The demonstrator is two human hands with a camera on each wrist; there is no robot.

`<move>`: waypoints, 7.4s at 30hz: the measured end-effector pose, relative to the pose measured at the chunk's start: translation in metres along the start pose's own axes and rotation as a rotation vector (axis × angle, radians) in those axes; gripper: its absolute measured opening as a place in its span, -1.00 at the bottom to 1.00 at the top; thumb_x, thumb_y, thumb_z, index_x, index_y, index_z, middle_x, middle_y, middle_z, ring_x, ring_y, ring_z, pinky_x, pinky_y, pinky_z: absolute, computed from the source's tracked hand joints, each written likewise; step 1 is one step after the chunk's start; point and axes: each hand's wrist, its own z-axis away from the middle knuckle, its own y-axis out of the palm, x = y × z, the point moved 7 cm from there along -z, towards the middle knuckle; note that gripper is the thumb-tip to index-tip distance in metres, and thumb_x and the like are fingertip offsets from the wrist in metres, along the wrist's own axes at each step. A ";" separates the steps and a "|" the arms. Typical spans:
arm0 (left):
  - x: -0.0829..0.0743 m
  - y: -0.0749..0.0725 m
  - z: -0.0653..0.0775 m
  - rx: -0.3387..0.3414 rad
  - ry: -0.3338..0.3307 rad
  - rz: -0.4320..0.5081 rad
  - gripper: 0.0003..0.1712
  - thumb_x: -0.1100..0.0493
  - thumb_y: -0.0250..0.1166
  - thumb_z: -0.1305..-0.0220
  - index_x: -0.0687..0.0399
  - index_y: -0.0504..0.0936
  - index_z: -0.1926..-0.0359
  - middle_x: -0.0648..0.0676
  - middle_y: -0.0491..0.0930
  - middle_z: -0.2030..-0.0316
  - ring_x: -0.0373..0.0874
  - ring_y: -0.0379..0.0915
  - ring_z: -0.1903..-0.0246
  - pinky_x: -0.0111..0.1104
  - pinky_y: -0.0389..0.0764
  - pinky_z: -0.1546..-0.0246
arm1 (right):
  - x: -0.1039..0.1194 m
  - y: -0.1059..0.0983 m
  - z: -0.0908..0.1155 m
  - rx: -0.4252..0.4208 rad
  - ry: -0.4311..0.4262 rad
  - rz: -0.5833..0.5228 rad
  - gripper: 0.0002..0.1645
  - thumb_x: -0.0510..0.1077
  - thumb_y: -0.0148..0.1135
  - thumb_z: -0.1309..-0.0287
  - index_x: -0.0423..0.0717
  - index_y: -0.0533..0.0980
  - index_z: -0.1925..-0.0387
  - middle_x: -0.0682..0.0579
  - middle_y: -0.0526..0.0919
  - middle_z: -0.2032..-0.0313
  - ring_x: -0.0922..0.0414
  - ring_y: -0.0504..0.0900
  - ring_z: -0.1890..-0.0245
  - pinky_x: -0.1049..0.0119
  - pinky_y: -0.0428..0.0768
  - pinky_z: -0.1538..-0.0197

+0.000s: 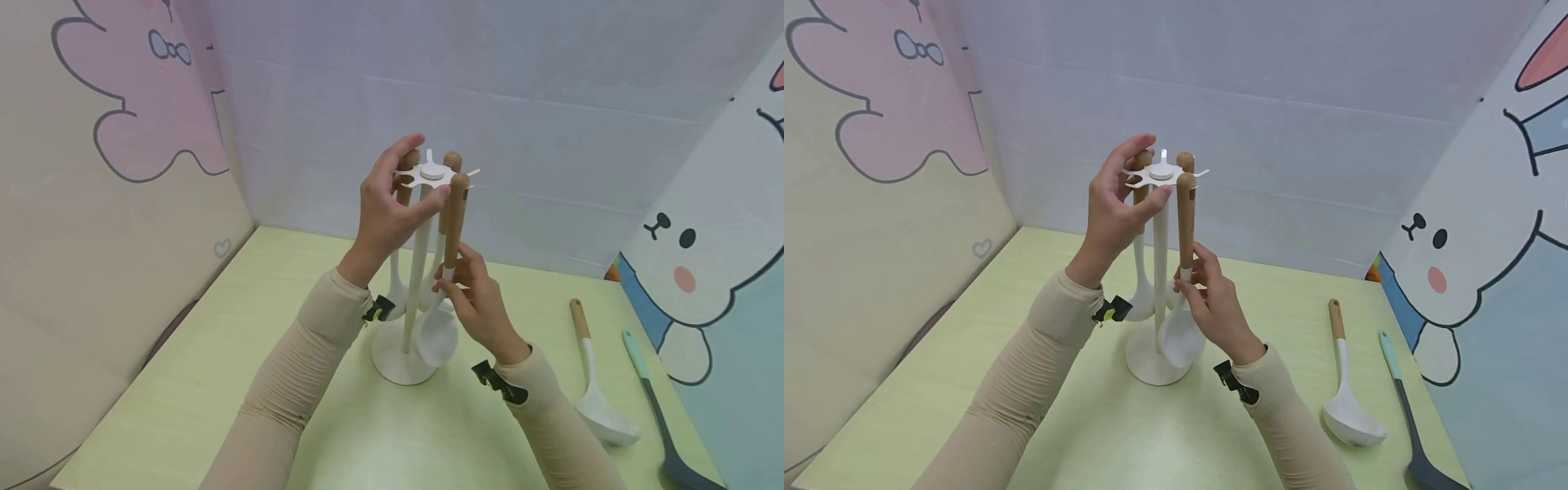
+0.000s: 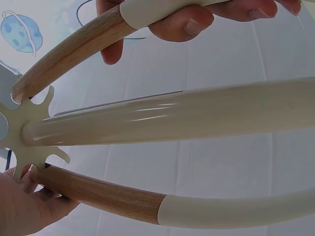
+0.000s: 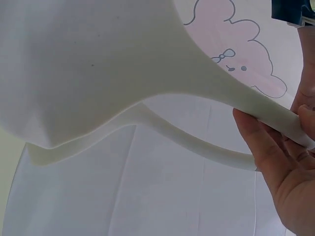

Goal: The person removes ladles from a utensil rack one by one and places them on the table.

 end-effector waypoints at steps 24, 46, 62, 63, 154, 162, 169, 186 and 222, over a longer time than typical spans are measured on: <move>0.005 0.002 -0.004 0.059 0.007 0.106 -0.22 0.19 0.34 -0.07 0.46 0.37 -0.30 0.31 0.51 -0.15 -0.10 0.45 0.05 -0.27 0.50 0.08 | 0.011 -0.006 -0.004 -0.014 -0.077 0.004 -0.28 -0.58 0.18 -0.14 -0.32 0.20 -0.31 -0.20 0.61 0.27 -0.01 0.67 0.34 0.26 0.70 0.33; 0.007 0.005 -0.001 0.099 -0.019 0.128 -0.16 0.07 0.27 -0.08 0.45 0.33 -0.33 0.29 0.46 -0.22 -0.11 0.42 0.01 -0.39 0.49 0.08 | 0.016 -0.009 0.001 -0.015 -0.085 0.047 -0.29 -0.58 0.21 -0.12 -0.34 0.21 -0.29 -0.18 0.63 0.29 -0.04 0.69 0.32 0.33 0.69 0.31; 0.008 0.006 -0.002 0.109 -0.024 0.137 -0.11 -0.01 0.24 -0.05 0.46 0.33 -0.33 0.29 0.45 -0.24 -0.11 0.42 -0.02 -0.40 0.47 0.10 | 0.019 -0.012 0.004 -0.023 -0.110 0.047 -0.27 -0.60 0.23 -0.06 -0.39 0.22 -0.27 -0.21 0.64 0.29 -0.11 0.70 0.31 0.47 0.65 0.27; 0.008 0.006 -0.002 0.109 -0.024 0.138 -0.11 -0.01 0.24 -0.05 0.46 0.33 -0.33 0.29 0.45 -0.24 -0.11 0.42 -0.02 -0.40 0.47 0.10 | 0.019 -0.012 0.004 -0.024 -0.109 0.049 -0.27 -0.60 0.23 -0.06 -0.39 0.22 -0.27 -0.21 0.65 0.29 -0.11 0.70 0.31 0.47 0.65 0.27; 0.013 0.004 -0.006 0.137 -0.045 0.199 -0.10 0.00 0.22 -0.03 0.48 0.32 -0.33 0.31 0.45 -0.24 0.07 0.43 -0.19 -0.29 0.51 0.07 | 0.000 -0.071 0.028 -0.136 -0.062 0.262 -0.30 -0.65 0.20 -0.05 -0.46 0.26 -0.25 -0.24 0.62 0.29 0.09 0.69 0.41 0.59 0.59 0.30; 0.014 0.004 -0.007 0.149 -0.052 0.204 -0.07 -0.02 0.18 -0.02 0.51 0.29 -0.34 0.34 0.43 -0.26 -0.02 0.44 -0.19 -0.37 0.52 0.07 | -0.016 -0.081 0.034 -0.141 0.022 0.271 -0.32 -0.61 0.20 -0.11 -0.46 0.25 -0.27 -0.26 0.64 0.29 0.26 0.67 0.41 0.62 0.58 0.28; 0.015 0.003 -0.008 0.160 -0.057 0.214 -0.07 -0.02 0.18 -0.02 0.51 0.28 -0.34 0.36 0.43 -0.25 -0.03 0.44 -0.17 -0.32 0.53 0.05 | -0.029 -0.090 0.036 -0.132 0.092 0.285 -0.33 -0.56 0.19 -0.16 -0.43 0.24 -0.31 -0.25 0.64 0.29 0.27 0.67 0.41 0.64 0.55 0.29; 0.016 0.002 -0.010 0.182 -0.062 0.216 -0.07 -0.03 0.16 -0.01 0.50 0.30 -0.34 0.34 0.45 -0.24 -0.05 0.44 -0.05 -0.33 0.51 0.08 | -0.050 -0.103 0.043 -0.123 0.165 0.369 -0.35 -0.52 0.21 -0.18 -0.43 0.25 -0.30 -0.28 0.67 0.30 0.26 0.68 0.44 0.70 0.48 0.32; 0.018 0.003 -0.013 0.210 -0.100 0.304 -0.07 0.00 0.18 0.01 0.52 0.29 -0.33 0.37 0.42 -0.25 -0.02 0.45 -0.16 -0.36 0.50 0.13 | -0.109 -0.121 0.066 -0.008 0.579 0.296 -0.28 -0.32 0.09 -0.38 -0.38 0.04 -0.44 -0.46 0.58 0.10 0.05 0.72 0.41 0.33 0.68 0.43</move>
